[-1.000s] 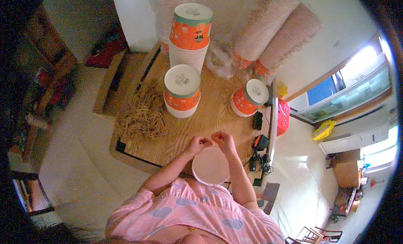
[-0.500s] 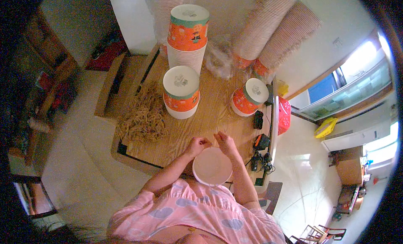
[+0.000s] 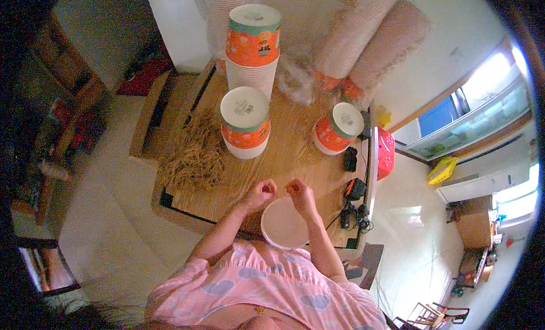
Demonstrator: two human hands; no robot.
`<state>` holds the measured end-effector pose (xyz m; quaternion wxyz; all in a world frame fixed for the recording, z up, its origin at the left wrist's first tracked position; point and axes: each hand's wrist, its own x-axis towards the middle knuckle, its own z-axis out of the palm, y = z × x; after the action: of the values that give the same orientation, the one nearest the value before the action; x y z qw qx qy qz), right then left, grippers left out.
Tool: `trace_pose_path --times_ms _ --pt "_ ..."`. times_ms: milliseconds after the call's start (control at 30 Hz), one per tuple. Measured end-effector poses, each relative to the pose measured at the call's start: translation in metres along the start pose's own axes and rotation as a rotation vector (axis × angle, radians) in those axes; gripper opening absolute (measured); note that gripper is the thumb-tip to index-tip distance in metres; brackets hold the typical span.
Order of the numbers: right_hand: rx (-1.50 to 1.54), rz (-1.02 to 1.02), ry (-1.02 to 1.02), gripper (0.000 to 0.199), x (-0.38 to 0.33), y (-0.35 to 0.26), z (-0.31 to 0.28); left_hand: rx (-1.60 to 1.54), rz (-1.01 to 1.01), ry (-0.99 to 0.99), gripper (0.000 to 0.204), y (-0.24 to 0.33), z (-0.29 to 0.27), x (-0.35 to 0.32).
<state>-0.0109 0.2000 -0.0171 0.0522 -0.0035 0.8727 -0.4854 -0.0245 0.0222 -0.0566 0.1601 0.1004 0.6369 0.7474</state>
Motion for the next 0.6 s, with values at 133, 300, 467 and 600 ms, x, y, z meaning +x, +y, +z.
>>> trace_pose_path --times_ms 133,300,467,600 --pt "-0.09 -0.067 0.052 0.007 -0.004 -0.003 0.005 0.224 0.212 0.1 0.013 -0.003 0.005 -0.002" --pt "-0.136 -0.101 0.124 0.008 -0.007 -0.001 0.005 0.186 0.105 0.076 0.015 -0.004 0.007 0.002" --pt "-0.118 0.006 0.126 0.009 -0.007 -0.011 0.006 0.136 0.115 0.051 0.019 -0.021 -0.004 0.001" --pt "-0.153 0.018 0.149 0.009 -0.008 -0.01 0.003 0.414 0.329 0.124 0.019 0.004 0.009 -0.001"
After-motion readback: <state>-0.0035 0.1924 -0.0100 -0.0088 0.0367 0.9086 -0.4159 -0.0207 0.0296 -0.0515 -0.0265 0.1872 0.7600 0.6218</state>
